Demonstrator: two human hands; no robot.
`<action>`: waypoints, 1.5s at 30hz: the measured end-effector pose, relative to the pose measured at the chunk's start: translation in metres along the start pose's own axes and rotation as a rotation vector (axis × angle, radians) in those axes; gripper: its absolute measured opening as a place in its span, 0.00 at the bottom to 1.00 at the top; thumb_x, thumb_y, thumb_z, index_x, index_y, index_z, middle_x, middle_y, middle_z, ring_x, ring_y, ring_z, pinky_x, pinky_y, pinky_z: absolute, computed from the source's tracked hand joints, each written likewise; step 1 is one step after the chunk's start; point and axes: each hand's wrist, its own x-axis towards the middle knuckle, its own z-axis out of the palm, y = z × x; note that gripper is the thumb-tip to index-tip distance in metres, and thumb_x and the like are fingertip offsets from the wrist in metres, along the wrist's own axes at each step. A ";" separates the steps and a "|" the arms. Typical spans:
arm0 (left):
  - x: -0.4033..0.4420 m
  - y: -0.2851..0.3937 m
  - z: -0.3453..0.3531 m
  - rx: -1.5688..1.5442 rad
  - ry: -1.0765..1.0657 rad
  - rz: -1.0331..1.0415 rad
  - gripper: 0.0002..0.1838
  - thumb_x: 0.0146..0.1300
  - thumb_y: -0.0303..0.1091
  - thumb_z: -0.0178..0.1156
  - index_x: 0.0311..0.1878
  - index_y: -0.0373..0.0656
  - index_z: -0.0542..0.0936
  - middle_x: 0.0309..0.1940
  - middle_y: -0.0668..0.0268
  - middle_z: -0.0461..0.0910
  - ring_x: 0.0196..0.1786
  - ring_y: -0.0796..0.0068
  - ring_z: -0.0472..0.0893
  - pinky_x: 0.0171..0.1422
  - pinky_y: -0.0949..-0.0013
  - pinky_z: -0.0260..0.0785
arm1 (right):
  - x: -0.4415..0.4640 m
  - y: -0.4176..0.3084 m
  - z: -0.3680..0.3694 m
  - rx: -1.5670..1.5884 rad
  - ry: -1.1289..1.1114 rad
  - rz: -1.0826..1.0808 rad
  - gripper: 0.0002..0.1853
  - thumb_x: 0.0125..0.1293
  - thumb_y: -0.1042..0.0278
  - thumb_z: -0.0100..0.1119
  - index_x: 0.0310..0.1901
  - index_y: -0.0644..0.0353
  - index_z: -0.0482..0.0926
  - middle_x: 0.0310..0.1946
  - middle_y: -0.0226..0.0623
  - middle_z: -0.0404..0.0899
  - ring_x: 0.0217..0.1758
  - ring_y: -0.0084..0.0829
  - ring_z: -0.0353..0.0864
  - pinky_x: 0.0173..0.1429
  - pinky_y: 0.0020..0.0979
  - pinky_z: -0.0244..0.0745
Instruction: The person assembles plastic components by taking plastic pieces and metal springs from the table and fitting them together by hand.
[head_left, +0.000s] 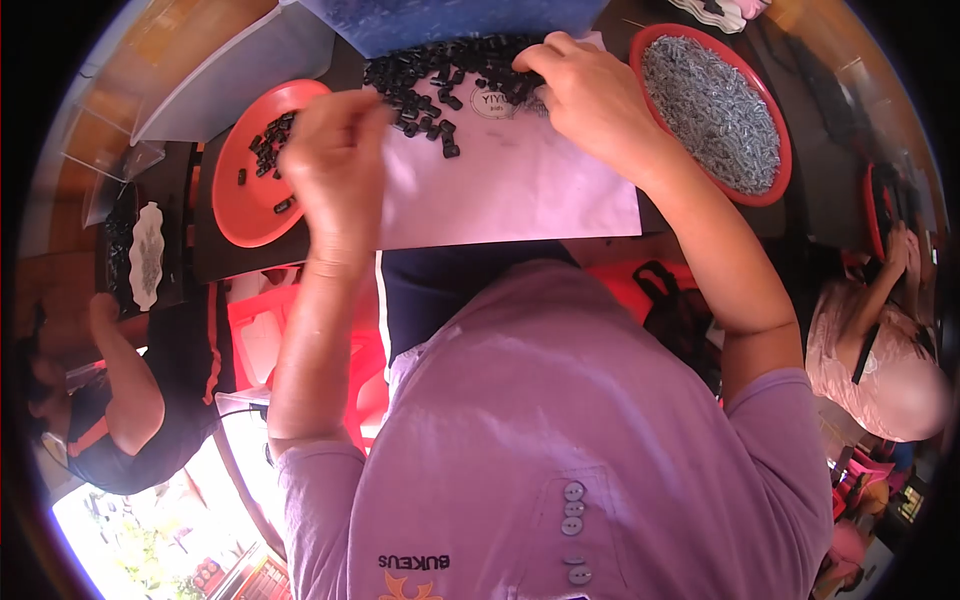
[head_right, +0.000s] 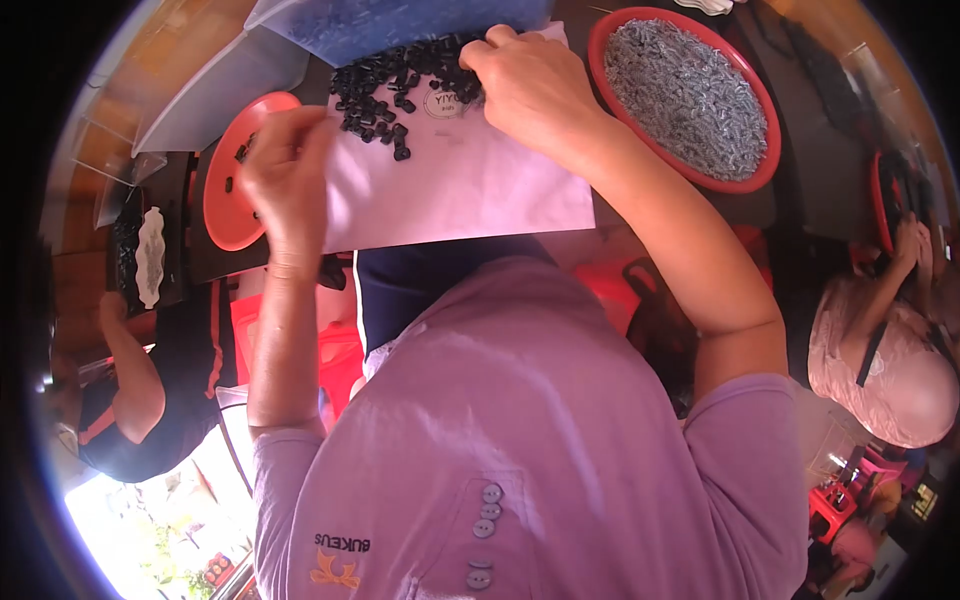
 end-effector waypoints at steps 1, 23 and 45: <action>-0.002 0.011 0.009 -0.088 -0.103 0.015 0.05 0.58 0.21 0.68 0.37 0.35 0.84 0.29 0.68 0.79 0.31 0.82 0.75 0.38 0.76 0.69 | 0.001 -0.001 -0.004 0.050 0.000 0.029 0.12 0.57 0.76 0.60 0.44 0.58 0.82 0.41 0.39 0.82 0.43 0.44 0.83 0.48 0.43 0.77; 0.025 0.017 0.080 0.136 -0.443 0.323 0.07 0.56 0.25 0.64 0.38 0.41 0.82 0.32 0.61 0.78 0.38 0.59 0.80 0.43 0.61 0.73 | -0.024 0.015 -0.033 0.707 0.075 0.315 0.06 0.62 0.80 0.61 0.41 0.65 0.83 0.33 0.30 0.86 0.36 0.17 0.82 0.42 0.21 0.75; 0.015 0.051 0.047 -0.369 -0.601 -0.397 0.05 0.62 0.30 0.65 0.34 0.38 0.81 0.30 0.67 0.81 0.30 0.76 0.76 0.33 0.70 0.69 | -0.025 -0.017 -0.022 1.096 0.140 0.261 0.06 0.60 0.78 0.61 0.38 0.65 0.83 0.27 0.33 0.83 0.31 0.19 0.79 0.36 0.25 0.73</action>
